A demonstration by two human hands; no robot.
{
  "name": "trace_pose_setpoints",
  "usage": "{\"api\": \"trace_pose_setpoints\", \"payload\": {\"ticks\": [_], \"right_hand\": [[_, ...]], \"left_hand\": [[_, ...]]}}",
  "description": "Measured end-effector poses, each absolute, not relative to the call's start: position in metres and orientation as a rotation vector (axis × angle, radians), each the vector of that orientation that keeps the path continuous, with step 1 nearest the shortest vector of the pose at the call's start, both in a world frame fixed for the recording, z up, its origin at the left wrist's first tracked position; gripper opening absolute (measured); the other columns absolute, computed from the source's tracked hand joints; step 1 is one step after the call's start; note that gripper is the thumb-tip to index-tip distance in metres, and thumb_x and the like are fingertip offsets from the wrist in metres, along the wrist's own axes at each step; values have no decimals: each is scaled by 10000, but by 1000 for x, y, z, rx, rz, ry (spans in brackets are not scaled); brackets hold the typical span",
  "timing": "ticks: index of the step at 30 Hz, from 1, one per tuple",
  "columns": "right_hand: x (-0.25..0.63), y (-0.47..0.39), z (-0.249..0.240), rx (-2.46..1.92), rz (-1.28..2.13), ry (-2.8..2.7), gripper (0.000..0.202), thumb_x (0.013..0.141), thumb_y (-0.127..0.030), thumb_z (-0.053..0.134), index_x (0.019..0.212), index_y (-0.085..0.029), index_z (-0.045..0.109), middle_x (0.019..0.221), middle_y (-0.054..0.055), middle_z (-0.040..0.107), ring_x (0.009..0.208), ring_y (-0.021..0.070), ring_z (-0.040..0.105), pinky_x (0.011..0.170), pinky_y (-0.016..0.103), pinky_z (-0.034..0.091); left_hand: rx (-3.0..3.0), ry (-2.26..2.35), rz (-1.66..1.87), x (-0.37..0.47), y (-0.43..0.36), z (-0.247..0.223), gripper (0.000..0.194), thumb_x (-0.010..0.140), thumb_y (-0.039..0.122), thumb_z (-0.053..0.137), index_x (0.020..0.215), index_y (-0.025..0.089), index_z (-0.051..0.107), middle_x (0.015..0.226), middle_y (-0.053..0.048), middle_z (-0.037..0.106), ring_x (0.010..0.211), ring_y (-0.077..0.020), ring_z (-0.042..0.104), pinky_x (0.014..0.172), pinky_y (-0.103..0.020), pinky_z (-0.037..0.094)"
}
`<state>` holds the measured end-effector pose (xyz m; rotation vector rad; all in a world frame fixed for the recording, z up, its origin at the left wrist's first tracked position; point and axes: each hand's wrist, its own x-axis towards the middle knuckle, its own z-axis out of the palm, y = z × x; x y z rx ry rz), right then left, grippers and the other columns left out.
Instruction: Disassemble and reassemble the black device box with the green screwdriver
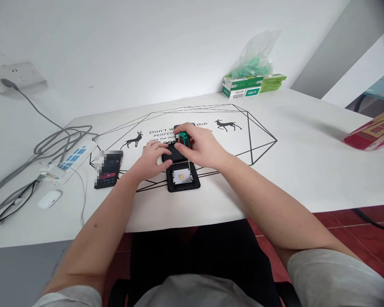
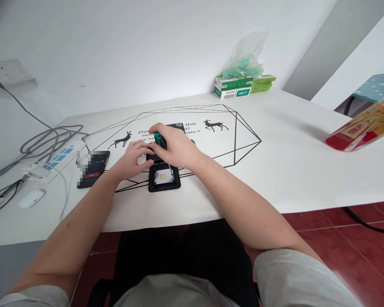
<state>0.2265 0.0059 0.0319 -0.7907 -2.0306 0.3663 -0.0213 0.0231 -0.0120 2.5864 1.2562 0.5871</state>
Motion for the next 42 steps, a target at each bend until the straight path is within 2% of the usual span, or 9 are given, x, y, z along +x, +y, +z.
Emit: {"api": "trace_pose_setpoints", "payload": {"ticks": [3, 11, 17, 21, 27, 32, 37, 40, 42], "right_hand": [[225, 7, 31, -811, 387, -2062, 261, 930, -291, 618, 1178, -214, 643, 1129, 91, 773, 941, 242, 700, 871, 407, 543], [226, 7, 31, -793, 409, -2084, 235, 928, -288, 658, 1152, -220, 676, 1077, 63, 772, 882, 216, 668, 823, 386, 533], [241, 14, 38, -553, 654, -2012, 176, 901, -408, 823, 1005, -266, 828, 962, 37, 684, 856, 190, 633, 721, 349, 544], [255, 18, 43, -522, 916, -1963, 235, 856, -460, 888, 1006, -280, 865, 960, 27, 680, 797, 160, 627, 690, 339, 563], [267, 28, 44, -470, 1083, -1939, 315, 835, -465, 913, 1058, -251, 854, 1025, 38, 732, 862, 161, 673, 744, 327, 594], [267, 32, 39, -394, 1290, -1860, 417, 824, -449, 933, 1105, -211, 737, 1005, 39, 801, 886, 166, 746, 799, 321, 634], [263, 27, 35, -401, 1467, -1778, 367, 908, -490, 852, 1132, -223, 738, 1167, 92, 827, 1105, 230, 789, 953, 405, 653], [261, 29, 32, -426, 1427, -1782, 346, 932, -521, 815, 1130, -242, 764, 1260, 95, 786, 1193, 247, 753, 974, 421, 650], [260, 32, 30, -433, 1267, -1836, 328, 945, -537, 793, 1102, -249, 788, 1236, 80, 756, 1123, 223, 737, 954, 399, 640]], "left_hand": [[2603, 1019, 412, -9, 7, -6, 288, 901, 525, 796, 1038, 275, 753, 1456, -77, 644, 1518, -382, 364, 1291, -604, 303], [2607, 1045, 208, 2, -5, 1, 354, 787, 482, 906, 873, 247, 656, 1360, -75, 676, 1479, -411, 406, 1233, -613, 348], [2581, 1065, 182, 0, -5, 1, 345, 796, 498, 900, 910, 251, 688, 1488, -79, 628, 1553, -430, 337, 1265, -651, 295], [2554, 1072, 207, -2, -4, -2, 370, 784, 507, 908, 952, 256, 695, 1540, -100, 605, 1595, -428, 298, 1269, -652, 301], [2541, 1070, 195, -3, -2, -3, 390, 783, 519, 907, 966, 254, 686, 1560, -109, 598, 1605, -427, 291, 1267, -650, 310], [2540, 1081, 172, -3, -3, -2, 398, 783, 514, 907, 987, 249, 690, 1563, -119, 598, 1597, -420, 305, 1271, -640, 314], [2547, 1083, 185, -3, -2, -2, 391, 768, 503, 914, 975, 252, 697, 1523, -113, 625, 1578, -419, 338, 1272, -633, 319], [2550, 1075, 185, -3, -2, -2, 388, 773, 506, 912, 985, 257, 702, 1517, -106, 627, 1578, -417, 334, 1268, -636, 319], [2544, 1074, 178, -3, -2, -2, 386, 778, 512, 910, 985, 259, 703, 1526, -102, 623, 1587, -420, 318, 1269, -638, 316]]}}
